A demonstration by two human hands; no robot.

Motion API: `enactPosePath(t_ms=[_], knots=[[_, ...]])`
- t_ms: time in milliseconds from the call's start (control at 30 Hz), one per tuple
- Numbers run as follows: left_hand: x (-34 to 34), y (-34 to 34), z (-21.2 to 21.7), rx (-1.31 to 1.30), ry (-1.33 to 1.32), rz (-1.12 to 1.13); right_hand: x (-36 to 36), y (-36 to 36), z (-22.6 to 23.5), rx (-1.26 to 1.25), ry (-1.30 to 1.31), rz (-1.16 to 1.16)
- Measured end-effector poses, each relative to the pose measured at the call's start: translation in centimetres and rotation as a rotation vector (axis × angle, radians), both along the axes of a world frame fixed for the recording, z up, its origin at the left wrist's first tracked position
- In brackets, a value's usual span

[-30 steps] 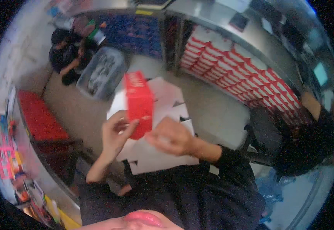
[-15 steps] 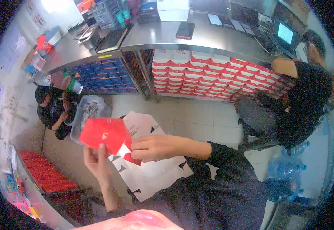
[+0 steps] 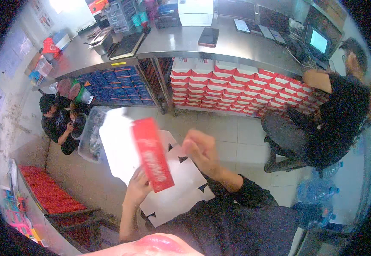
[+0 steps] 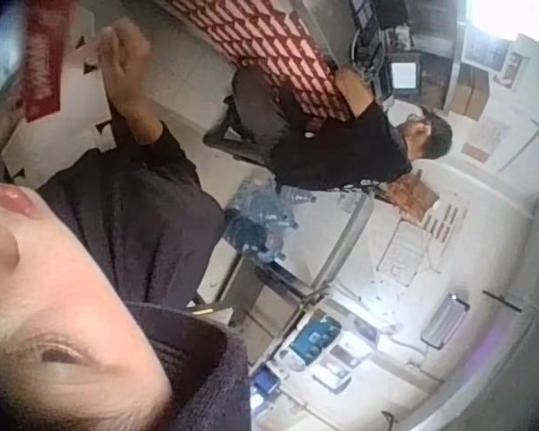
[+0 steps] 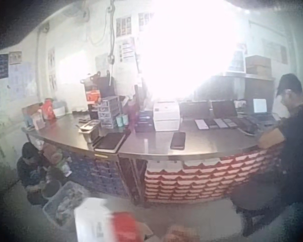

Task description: The person folds flat cardboard sheets into takeout food boxes and stacks them on a counter.

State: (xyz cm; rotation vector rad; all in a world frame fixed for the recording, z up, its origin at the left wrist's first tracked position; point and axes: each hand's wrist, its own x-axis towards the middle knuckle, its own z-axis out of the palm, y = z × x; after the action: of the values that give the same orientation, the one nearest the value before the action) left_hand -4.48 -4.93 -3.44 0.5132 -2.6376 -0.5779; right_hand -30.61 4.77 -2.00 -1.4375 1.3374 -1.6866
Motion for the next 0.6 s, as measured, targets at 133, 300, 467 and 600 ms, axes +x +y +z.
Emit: enactPosePath(t_ms=[133, 300, 467, 600], knots=[[4.2, 0.4, -2.3, -0.648, -0.22, 0.019, 1.3, -2.8, 4.6, -0.056, 0.514, -0.317], [2.1, -0.6, -0.4, -0.495, 0.477, 0.801, 0.7, -4.3, 1.7, 0.128, 0.8, -0.09], [6.0, -2.0, -2.8, 0.786, 0.378, 0.637, 1.1, -4.7, 1.5, 0.149, 0.456, 0.096], [-1.4, 0.7, -2.0, 0.637, 1.054, 0.819, 8.0, -4.8, 1.2, -0.119, 0.353, -0.168]])
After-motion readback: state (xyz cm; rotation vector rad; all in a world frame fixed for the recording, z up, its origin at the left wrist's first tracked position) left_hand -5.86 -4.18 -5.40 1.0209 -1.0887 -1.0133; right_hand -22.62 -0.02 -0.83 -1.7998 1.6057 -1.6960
